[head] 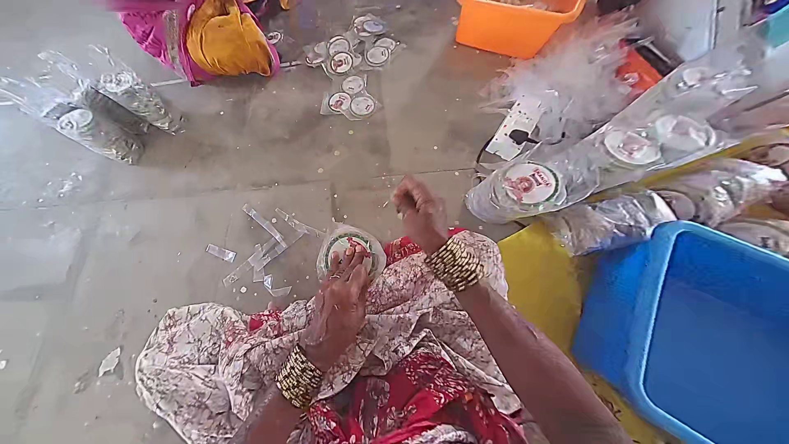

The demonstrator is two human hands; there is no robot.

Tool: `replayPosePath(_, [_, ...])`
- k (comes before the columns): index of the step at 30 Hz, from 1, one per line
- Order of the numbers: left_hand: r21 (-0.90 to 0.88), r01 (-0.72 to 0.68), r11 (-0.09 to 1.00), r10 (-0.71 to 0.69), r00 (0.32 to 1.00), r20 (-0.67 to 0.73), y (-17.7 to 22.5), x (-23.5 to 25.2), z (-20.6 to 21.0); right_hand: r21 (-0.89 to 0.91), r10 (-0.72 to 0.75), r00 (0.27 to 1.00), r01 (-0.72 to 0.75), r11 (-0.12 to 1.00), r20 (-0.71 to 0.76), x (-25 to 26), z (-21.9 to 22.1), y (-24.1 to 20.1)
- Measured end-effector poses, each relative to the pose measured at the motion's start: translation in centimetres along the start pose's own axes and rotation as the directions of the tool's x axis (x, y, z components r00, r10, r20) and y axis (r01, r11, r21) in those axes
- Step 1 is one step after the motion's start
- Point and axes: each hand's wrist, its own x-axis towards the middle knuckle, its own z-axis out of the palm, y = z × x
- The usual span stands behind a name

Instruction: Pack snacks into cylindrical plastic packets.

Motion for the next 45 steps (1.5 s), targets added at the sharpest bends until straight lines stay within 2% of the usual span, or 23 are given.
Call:
replayPosePath(2, [0.023,0.004,1.0,-0.004,1.0,0.0,0.0,0.2,0.1,-0.069,0.084,0.942,-0.064,0.996,0.326,-1.2,0.9,0.0])
replayPosePath(4, [0.058,-0.011,0.998,0.011,1.0,0.0,0.0,-0.2,0.3,-0.106,0.141,0.883,-0.105,0.989,0.448,-1.7,1.2,0.1])
replayPosePath(5, [0.059,-0.02,0.998,0.021,1.0,-0.012,-0.1,-0.2,0.4,-0.09,0.127,0.911,-0.099,0.991,0.393,-1.6,1.0,0.3])
replayPosePath(7, [0.045,-0.021,0.999,0.022,1.0,-0.013,-0.1,-0.5,0.3,-0.016,0.028,0.993,-0.027,1.0,0.117,-1.9,0.8,0.7])
replayPosePath(9, [0.051,-0.022,0.998,0.024,0.999,-0.028,-0.1,-0.3,0.4,0.008,0.0,1.0,0.0,1.0,-0.02,-2.1,0.8,0.9])
replayPosePath(12, [0.079,-0.025,0.997,0.027,0.999,-0.019,-0.2,-0.6,0.5,-0.088,0.098,0.943,-0.073,0.993,0.318,-3.6,1.3,0.2])
replayPosePath(13, [0.078,-0.03,0.997,0.031,0.999,-0.02,-0.2,-0.6,0.5,-0.083,0.101,0.937,-0.077,0.994,0.333,-3.6,1.1,0.2])
replayPosePath(14, [0.067,-0.027,0.997,0.029,0.999,-0.028,-0.3,-0.6,0.5,-0.055,0.079,0.958,-0.067,0.996,0.274,-3.2,0.7,0.4])
replayPosePath(17, [0.048,-0.008,0.999,0.009,1.0,-0.027,-0.5,-0.8,0.5,0.033,-0.028,0.99,0.033,0.999,-0.141,-2.5,0.8,1.5])
replayPosePath(18, [0.05,-0.005,0.999,0.006,1.0,-0.023,-0.5,-0.7,0.5,0.033,-0.026,0.988,0.031,0.999,-0.154,-2.4,1.1,1.7])
replayPosePath(20, [0.061,-0.01,0.998,0.011,1.0,-0.005,-0.5,-0.6,0.6,-0.019,0.058,0.986,-0.056,0.998,0.155,-3.0,1.9,1.4])
replayPosePath(21, [0.064,-0.014,0.998,0.014,1.0,0.002,-0.5,-0.7,0.5,-0.064,0.103,0.943,-0.087,0.994,0.315,-3.0,1.8,0.9])
replayPosePath(22, [0.065,-0.02,0.998,0.02,1.0,-0.002,-0.6,-0.6,0.5,-0.077,0.107,0.927,-0.085,0.993,0.36,-2.6,1.5,0.9])
replayPosePath(26, [0.05,-0.009,0.999,0.01,1.0,-0.013,-0.6,-1.0,0.4,0.001,0.068,0.995,-0.069,0.998,0.077,-1.5,1.5,1.8])
replayPosePath(29, [0.07,-0.007,0.998,0.007,1.0,-0.001,-0.5,-1.2,0.4,-0.077,0.15,0.915,-0.131,0.988,0.375,-1.7,3.1,2.3])
replayPosePath(30, [0.076,-0.015,0.997,0.016,1.0,-0.005,-0.6,-1.2,0.3,-0.065,0.153,0.901,-0.139,0.988,0.405,-1.5,3.2,2.5])
replayPosePath(34, [0.062,0.003,0.998,-0.002,1.0,-0.009,-0.8,-1.5,0.2,0.075,0.081,0.995,-0.085,0.994,0.056,-0.6,1.5,2.9])
replayPosePath(35, [0.063,0.004,0.998,-0.004,1.0,-0.011,-0.8,-1.4,0.2,0.061,0.087,0.995,-0.089,0.994,0.046,-0.6,1.6,3.0])
replayPosePath(38, [0.08,-0.004,0.997,0.005,1.0,-0.008,-0.6,-1.1,0.3,-0.072,0.137,0.895,-0.118,0.99,0.425,-1.4,3.1,3.0])
replayPosePath(39, [0.08,-0.008,0.997,0.009,1.0,-0.009,-0.6,-1.1,0.3,-0.061,0.121,0.882,-0.105,0.993,0.455,-1.5,3.3,3.1])
replayPosePath(43, [0.067,-0.022,0.998,0.023,1.0,-0.02,-0.9,-1.7,0.5,0.049,0.072,0.984,-0.081,0.996,0.16,-1.5,3.2,4.3])
replayPosePath(44, [0.071,-0.025,0.997,0.027,0.999,-0.02,-0.9,-1.8,0.5,0.053,0.073,0.989,-0.08,0.995,0.128,-1.6,3.7,4.6])
replayPosePath(45, [0.078,-0.028,0.997,0.03,0.999,-0.021,-0.9,-2.0,0.5,0.021,0.095,0.971,-0.102,0.995,0.219,-1.9,4.0,4.5])
